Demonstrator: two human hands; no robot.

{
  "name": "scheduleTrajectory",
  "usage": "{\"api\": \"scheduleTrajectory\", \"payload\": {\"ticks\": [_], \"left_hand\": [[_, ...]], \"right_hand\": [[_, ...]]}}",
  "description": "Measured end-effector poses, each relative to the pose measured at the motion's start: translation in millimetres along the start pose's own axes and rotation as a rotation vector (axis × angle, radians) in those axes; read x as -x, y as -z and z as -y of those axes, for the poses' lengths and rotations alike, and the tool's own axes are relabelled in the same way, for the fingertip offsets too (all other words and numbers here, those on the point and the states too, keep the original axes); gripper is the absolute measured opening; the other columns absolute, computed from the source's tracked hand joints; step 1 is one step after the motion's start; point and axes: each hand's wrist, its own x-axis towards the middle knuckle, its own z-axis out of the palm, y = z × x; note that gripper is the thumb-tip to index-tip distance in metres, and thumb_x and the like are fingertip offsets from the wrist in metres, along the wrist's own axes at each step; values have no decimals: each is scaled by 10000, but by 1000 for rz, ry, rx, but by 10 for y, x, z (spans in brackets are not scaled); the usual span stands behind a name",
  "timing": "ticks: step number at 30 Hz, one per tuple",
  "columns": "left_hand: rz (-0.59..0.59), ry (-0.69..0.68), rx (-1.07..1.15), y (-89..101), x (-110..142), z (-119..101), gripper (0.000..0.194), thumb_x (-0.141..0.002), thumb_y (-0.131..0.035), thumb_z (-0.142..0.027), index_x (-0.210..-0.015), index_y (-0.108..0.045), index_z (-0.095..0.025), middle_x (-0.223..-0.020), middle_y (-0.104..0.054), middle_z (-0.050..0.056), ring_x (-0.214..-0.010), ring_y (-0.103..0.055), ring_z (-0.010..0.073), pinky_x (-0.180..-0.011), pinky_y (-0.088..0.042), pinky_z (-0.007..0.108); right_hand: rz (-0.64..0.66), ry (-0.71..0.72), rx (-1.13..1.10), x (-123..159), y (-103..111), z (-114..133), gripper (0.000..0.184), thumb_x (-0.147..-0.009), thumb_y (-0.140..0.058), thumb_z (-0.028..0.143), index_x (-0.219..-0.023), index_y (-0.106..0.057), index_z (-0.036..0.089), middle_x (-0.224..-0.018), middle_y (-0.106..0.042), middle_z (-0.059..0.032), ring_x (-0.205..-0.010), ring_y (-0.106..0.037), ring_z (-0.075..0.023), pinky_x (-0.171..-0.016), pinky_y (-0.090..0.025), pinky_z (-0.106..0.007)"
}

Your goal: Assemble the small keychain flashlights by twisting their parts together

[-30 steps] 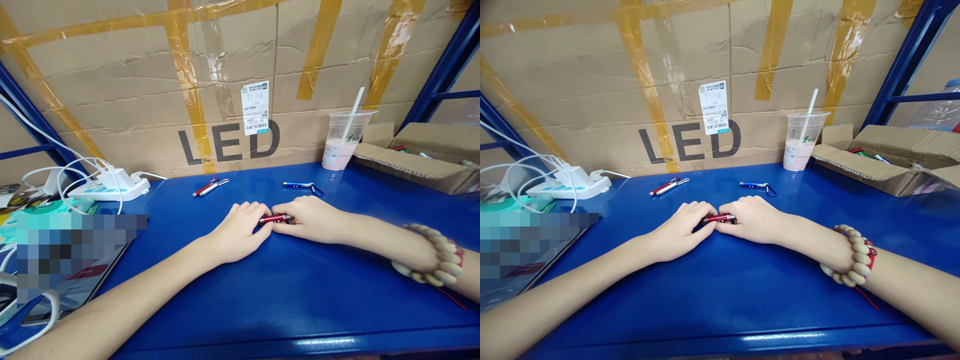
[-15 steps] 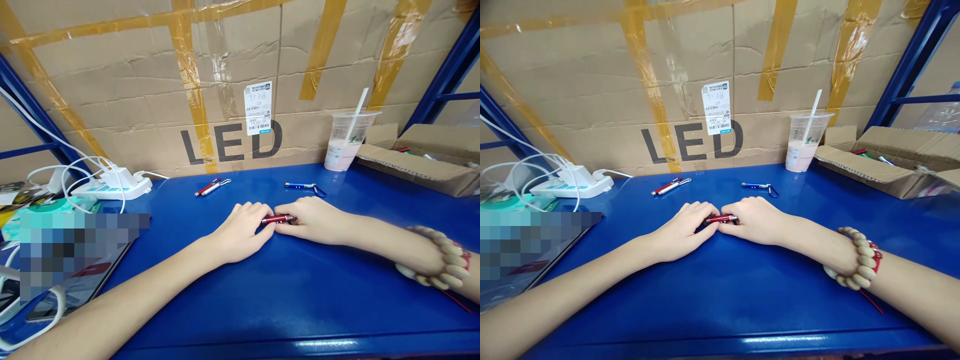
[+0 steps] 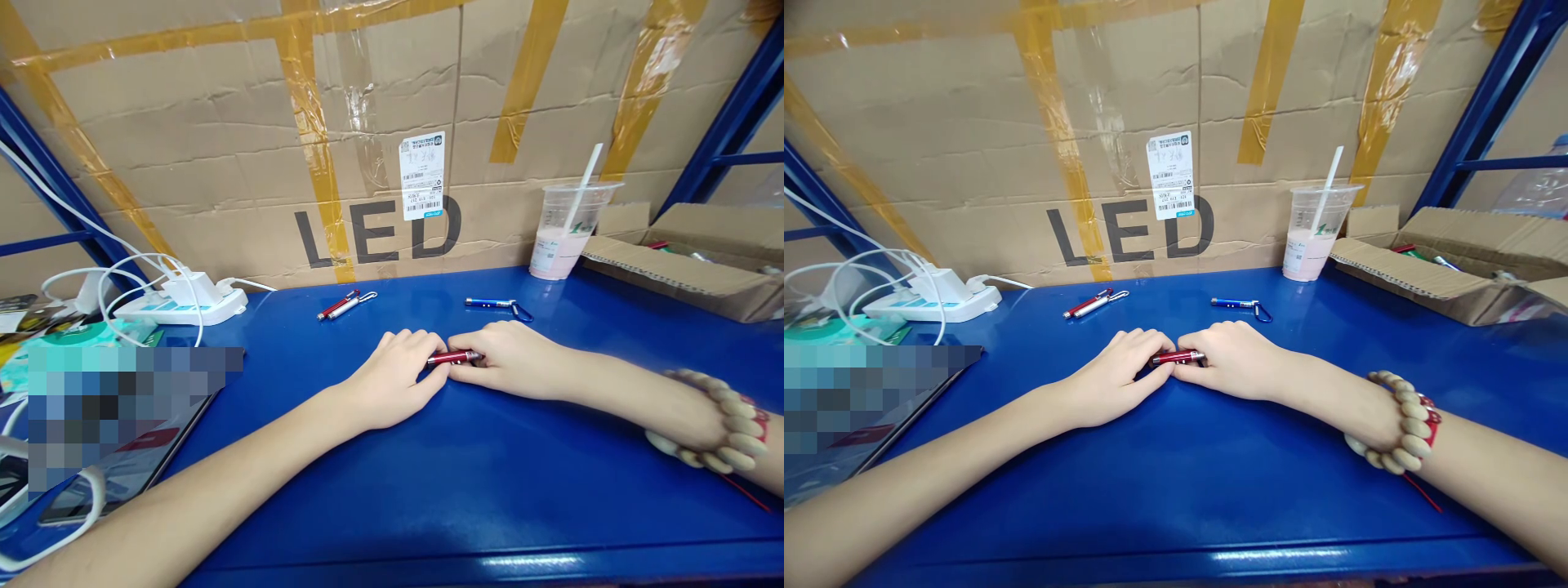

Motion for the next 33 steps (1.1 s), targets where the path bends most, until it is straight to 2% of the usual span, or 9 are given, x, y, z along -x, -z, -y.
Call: {"api": "scheduleTrajectory", "payload": {"ticks": [20, 33], "left_hand": [[-1, 2, 9, 2, -5, -6, 192, -877, -313, -315, -930, -466, -212, -936, -545, 6, -850, -457, 168, -777, -342, 347], [15, 8, 17, 5, -5, -3, 201, -878, -304, -323, -923, -464, -211, -938, -546, 8, -847, -458, 167, -774, -340, 344]], "right_hand": [[5, 0, -16, 4, -29, -20, 334, -846, -360, 447, -774, -583, 209, -665, -641, -16, -591, -572, -154, -497, -305, -233], [12, 3, -12, -8, -33, -31, 352, -840, -355, 465, -717, -562, 208, -645, -635, -12, -551, -556, -144, -476, -289, -226]]}}
